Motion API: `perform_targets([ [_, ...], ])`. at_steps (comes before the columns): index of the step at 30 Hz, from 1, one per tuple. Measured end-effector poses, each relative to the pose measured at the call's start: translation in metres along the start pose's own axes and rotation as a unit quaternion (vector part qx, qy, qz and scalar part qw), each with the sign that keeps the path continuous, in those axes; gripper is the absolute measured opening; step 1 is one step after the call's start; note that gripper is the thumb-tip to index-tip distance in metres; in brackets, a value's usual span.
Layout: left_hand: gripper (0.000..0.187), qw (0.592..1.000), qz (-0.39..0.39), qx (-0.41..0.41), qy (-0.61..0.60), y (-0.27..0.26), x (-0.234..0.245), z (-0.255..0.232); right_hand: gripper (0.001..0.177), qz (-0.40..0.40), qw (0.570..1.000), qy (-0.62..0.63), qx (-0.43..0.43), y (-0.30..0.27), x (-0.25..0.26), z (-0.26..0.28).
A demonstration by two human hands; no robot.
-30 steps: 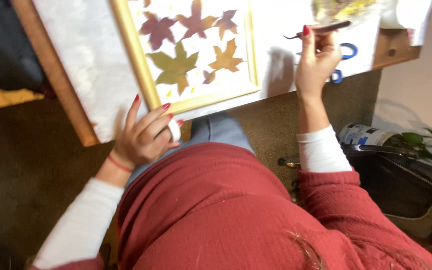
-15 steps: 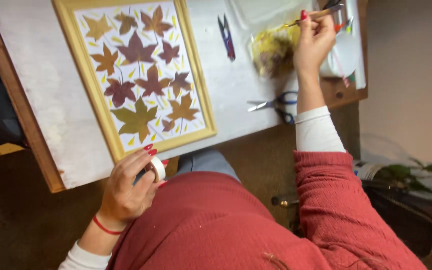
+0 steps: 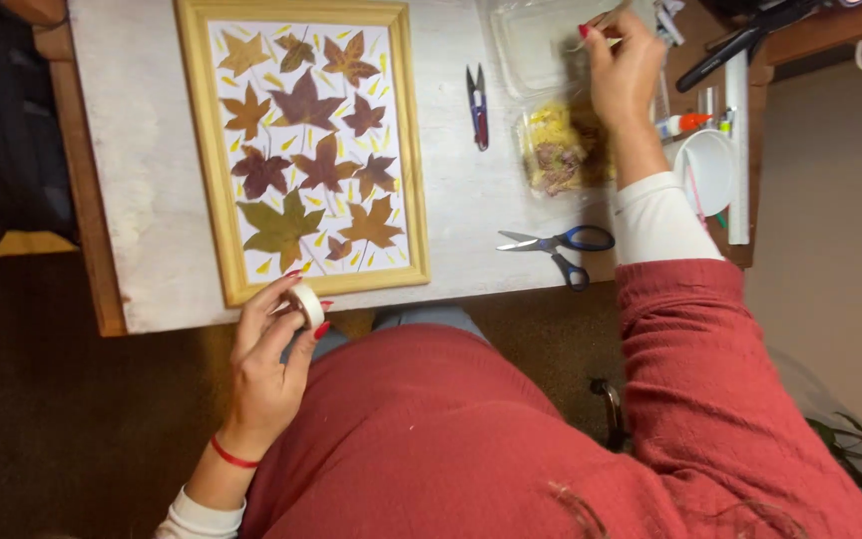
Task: Arrange and secure dried leaves inside an art frame.
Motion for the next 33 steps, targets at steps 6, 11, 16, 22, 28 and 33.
perform_targets([
  [6,0.020,0.996,0.077,0.046,-0.017,-0.005,-0.001,-0.034,0.030,0.028,0.993,0.091,-0.070,-0.061,-0.024,-0.043],
  [11,0.016,0.992,0.092,0.035,-0.085,-0.022,0.004,-0.049,0.019,0.209,0.900,0.382,-0.025,-0.135,-0.027,0.216],
  [16,0.015,0.981,0.120,0.017,-0.152,-0.019,-0.014,-0.054,0.018,0.307,0.865,0.395,-0.041,-0.182,-0.041,0.292],
  [22,0.020,0.980,0.146,-0.028,-0.135,-0.015,-0.016,-0.062,0.030,0.347,0.900,0.262,0.026,-0.195,-0.043,0.332],
  [28,0.049,0.977,0.147,-0.005,-0.156,-0.019,-0.008,-0.059,0.052,0.313,0.909,0.270,0.057,-0.207,-0.040,0.347],
  [33,0.049,0.988,0.117,-0.029,-0.101,-0.020,0.003,-0.063,0.046,0.249,0.927,0.273,0.072,-0.216,-0.036,0.353],
])
Point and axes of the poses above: each hand's wrist, its own y-axis towards the middle knuckle, its own x-axis out of the back of the hand, z = x × y, the point moved 8 cm from there along y, towards the middle knuckle, and after that the axes turned 13 degrees about z, right-handed, at the moved point
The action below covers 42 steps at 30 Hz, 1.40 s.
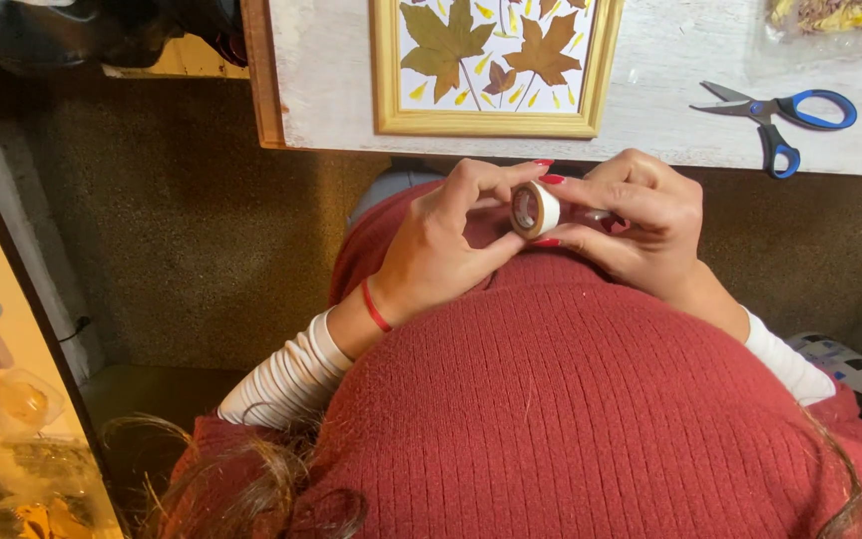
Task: Arrange and secure dried leaves inside an art frame.
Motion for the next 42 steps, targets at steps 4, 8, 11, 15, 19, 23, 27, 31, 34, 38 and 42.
perform_targets([
  [4,0.046,0.998,-0.013,-0.058,-0.030,-0.001,0.003,-0.010,0.044,-0.024,0.999,-0.016,0.025,-0.004,0.000,0.009],
  [8,0.051,0.996,0.003,-0.066,0.060,0.002,0.002,-0.012,0.035,-0.045,0.999,0.021,-0.017,-0.008,0.004,0.000],
  [11,0.049,0.990,0.016,-0.090,0.107,0.003,-0.002,-0.019,0.026,-0.064,0.998,0.006,-0.010,-0.008,0.009,0.002],
  [15,0.047,0.980,0.030,-0.111,0.162,0.005,-0.007,-0.016,0.022,-0.061,0.998,0.017,0.004,-0.004,0.011,0.007],
  [19,0.047,0.968,0.057,-0.148,0.192,0.009,-0.012,-0.021,0.017,-0.046,0.998,0.049,-0.011,-0.002,0.014,0.002],
  [23,0.046,0.959,0.062,-0.162,0.225,0.015,-0.013,-0.025,0.015,-0.028,0.996,0.076,-0.022,0.000,0.017,0.003],
  [27,0.046,0.957,0.069,-0.170,0.226,0.017,-0.016,-0.026,0.015,-0.036,0.996,0.072,-0.024,-0.004,0.021,0.007],
  [31,0.045,0.955,0.069,-0.174,0.229,0.020,-0.016,-0.024,0.021,-0.075,0.997,0.004,0.036,-0.005,0.026,0.018],
  [34,0.049,0.955,0.079,-0.167,0.230,0.022,-0.015,-0.024,0.020,-0.080,0.993,-0.048,0.069,-0.007,0.026,0.020],
  [38,0.049,0.962,0.090,-0.148,0.213,0.025,-0.014,-0.022,0.020,-0.086,0.992,-0.054,0.080,-0.005,0.026,0.019],
  [42,0.048,0.967,0.087,-0.139,0.197,0.025,-0.012,-0.020,0.019,-0.078,0.993,-0.043,0.078,-0.004,0.024,0.016],
])
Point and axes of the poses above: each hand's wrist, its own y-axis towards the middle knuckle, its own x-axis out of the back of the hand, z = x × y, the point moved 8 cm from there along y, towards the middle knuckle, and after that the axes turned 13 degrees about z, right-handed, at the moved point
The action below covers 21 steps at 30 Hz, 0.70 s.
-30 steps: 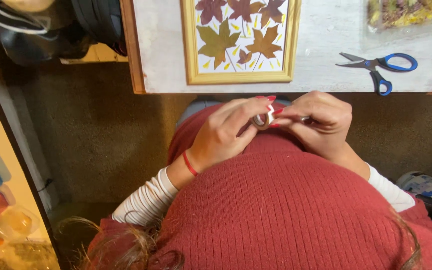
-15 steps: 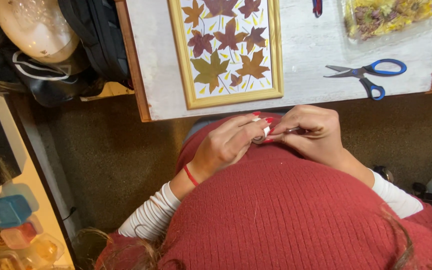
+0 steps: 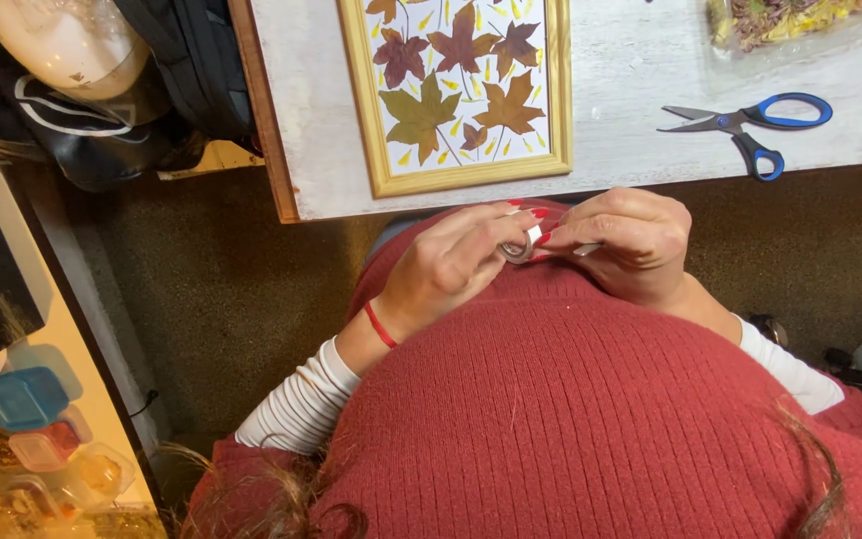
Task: Arrange and secure dried leaves inside an art frame.
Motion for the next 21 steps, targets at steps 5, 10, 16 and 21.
perform_targets([
  [5,0.049,1.000,-0.006,0.009,-0.016,-0.0011,0.0018,0.0020,0.022,-0.006,1.000,-0.005,0.002,0.0020,-0.0012,0.0002],
  [10,0.048,0.999,-0.012,0.009,-0.029,-0.0037,-0.0004,0.0054,0.023,-0.016,0.999,-0.029,0.019,-0.0005,-0.0012,0.0014],
  [16,0.048,0.999,0.000,0.024,-0.048,-0.0042,-0.0006,0.0064,0.016,0.002,0.998,-0.042,0.039,-0.0019,-0.0045,0.0009],
  [21,0.051,0.998,-0.002,0.030,-0.050,-0.0054,-0.0032,0.0092,0.016,-0.005,0.996,-0.077,0.054,-0.0018,-0.0053,0.0054],
])
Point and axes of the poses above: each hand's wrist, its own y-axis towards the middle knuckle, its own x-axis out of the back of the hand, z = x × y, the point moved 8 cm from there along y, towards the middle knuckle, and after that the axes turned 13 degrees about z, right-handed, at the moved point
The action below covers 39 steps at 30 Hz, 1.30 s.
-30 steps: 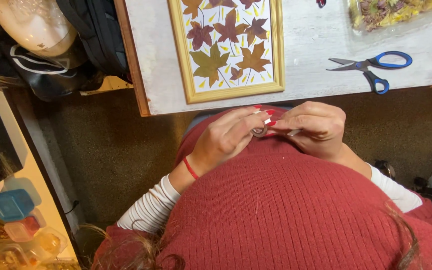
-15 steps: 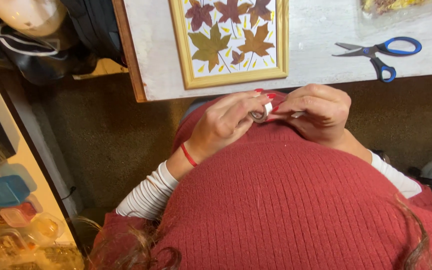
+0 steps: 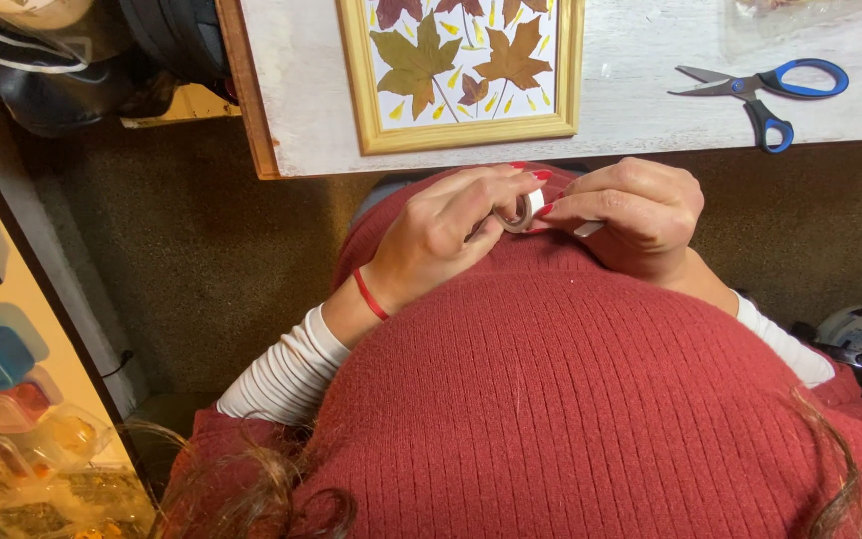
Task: Arrange and secure dried leaves inside an art frame.
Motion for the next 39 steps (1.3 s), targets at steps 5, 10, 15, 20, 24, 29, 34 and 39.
perform_targets([
  [5,0.051,1.000,-0.010,-0.021,-0.002,0.002,0.003,-0.006,0.027,-0.043,0.999,0.013,-0.012,-0.005,0.002,0.000],
  [10,0.050,0.999,-0.017,-0.028,-0.009,0.002,0.004,-0.008,0.031,-0.039,0.996,0.057,-0.052,-0.005,0.001,-0.005],
  [15,0.045,1.000,-0.011,-0.025,-0.011,0.001,0.002,-0.006,0.031,-0.021,0.996,0.050,-0.075,-0.009,-0.004,-0.011],
  [20,0.044,1.000,-0.005,-0.018,0.002,0.002,0.000,-0.005,0.031,-0.033,0.997,-0.012,-0.069,-0.009,-0.002,-0.007],
  [24,0.043,1.000,0.003,-0.018,0.010,0.002,-0.001,-0.006,0.031,-0.042,0.996,-0.070,-0.031,-0.002,0.004,0.001],
  [29,0.041,1.000,-0.014,-0.007,-0.005,0.000,0.002,-0.006,0.027,-0.049,0.998,-0.043,-0.014,-0.010,0.008,-0.001],
  [34,0.039,0.999,-0.029,-0.023,0.019,-0.001,0.008,-0.010,0.012,-0.007,0.974,0.152,-0.170,-0.020,0.008,-0.024],
  [39,0.041,0.996,-0.055,-0.048,0.052,0.001,0.013,-0.017,0.018,0.110,0.896,0.296,-0.312,-0.011,-0.010,-0.035],
])
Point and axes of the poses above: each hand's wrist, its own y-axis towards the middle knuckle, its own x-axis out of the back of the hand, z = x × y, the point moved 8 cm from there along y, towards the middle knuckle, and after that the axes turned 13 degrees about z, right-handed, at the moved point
